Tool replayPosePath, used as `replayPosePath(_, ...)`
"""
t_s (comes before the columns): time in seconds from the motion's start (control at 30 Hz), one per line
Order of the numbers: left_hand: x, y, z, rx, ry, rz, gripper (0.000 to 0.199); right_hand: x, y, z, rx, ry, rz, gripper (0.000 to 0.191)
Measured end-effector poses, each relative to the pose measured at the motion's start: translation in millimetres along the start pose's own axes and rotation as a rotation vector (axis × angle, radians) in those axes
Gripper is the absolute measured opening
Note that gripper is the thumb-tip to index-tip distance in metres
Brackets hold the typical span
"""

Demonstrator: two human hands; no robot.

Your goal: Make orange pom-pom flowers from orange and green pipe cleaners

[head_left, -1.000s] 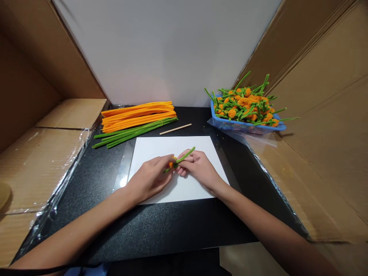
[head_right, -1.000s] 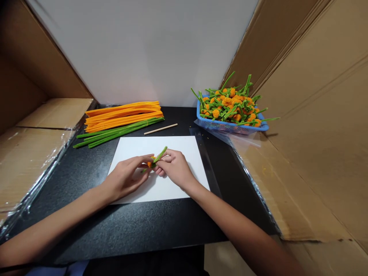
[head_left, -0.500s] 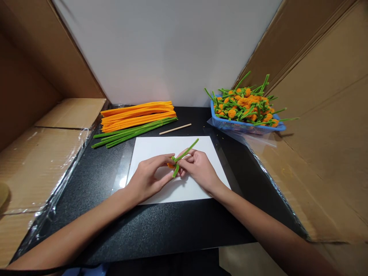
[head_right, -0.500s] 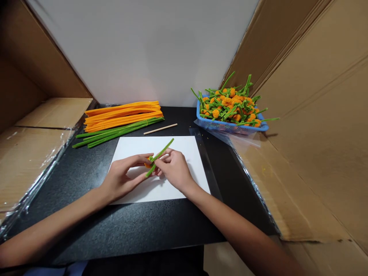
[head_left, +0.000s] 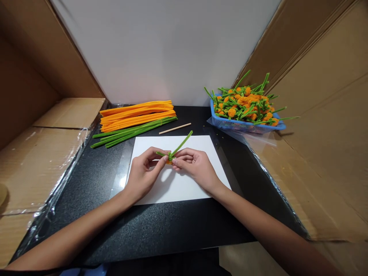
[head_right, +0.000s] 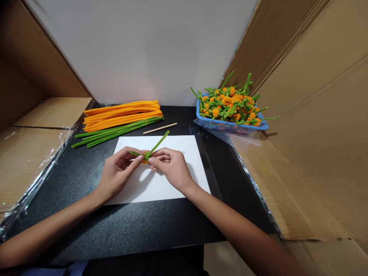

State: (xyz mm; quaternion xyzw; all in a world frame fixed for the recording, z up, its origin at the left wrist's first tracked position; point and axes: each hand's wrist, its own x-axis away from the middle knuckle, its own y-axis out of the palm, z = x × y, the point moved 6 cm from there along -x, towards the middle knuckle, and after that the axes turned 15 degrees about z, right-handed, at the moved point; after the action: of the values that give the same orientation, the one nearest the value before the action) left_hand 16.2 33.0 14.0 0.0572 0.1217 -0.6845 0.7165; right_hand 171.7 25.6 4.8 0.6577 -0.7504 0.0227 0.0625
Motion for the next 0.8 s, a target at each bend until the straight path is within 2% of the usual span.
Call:
replayPosePath(0.1,0.4,1.1,0.4,0.018,-0.021,0.007,0.02,1.0,-1.4,-3.7,0.068,-0.106,0.036,0.022)
replayPosePath(0.2,1.0,2.8,-1.2,0.043,-0.066,0.013,0.021,5.0,-2.0,-12.1,0.203,-0.294,0.062,0.011)
replayPosePath(0.33,1.4,3.9,-4.3,0.082,-0.12,0.025,0.019,10.9,-1.5,-21.3,0.351,-0.492,0.088,0.009)
replayPosePath(0.53,1.6,6.0,-6.8,0.158,-0.192,-0.008,0.02,13.6,-1.5,-25.5,0.417,-0.588,0.094,0.013)
replayPosePath(0.8,3.4,4.7,-13.4,0.177,-0.214,0.021,0.023,18.2,-1.1,-27.4,0.503,-0.765,0.052,0.019)
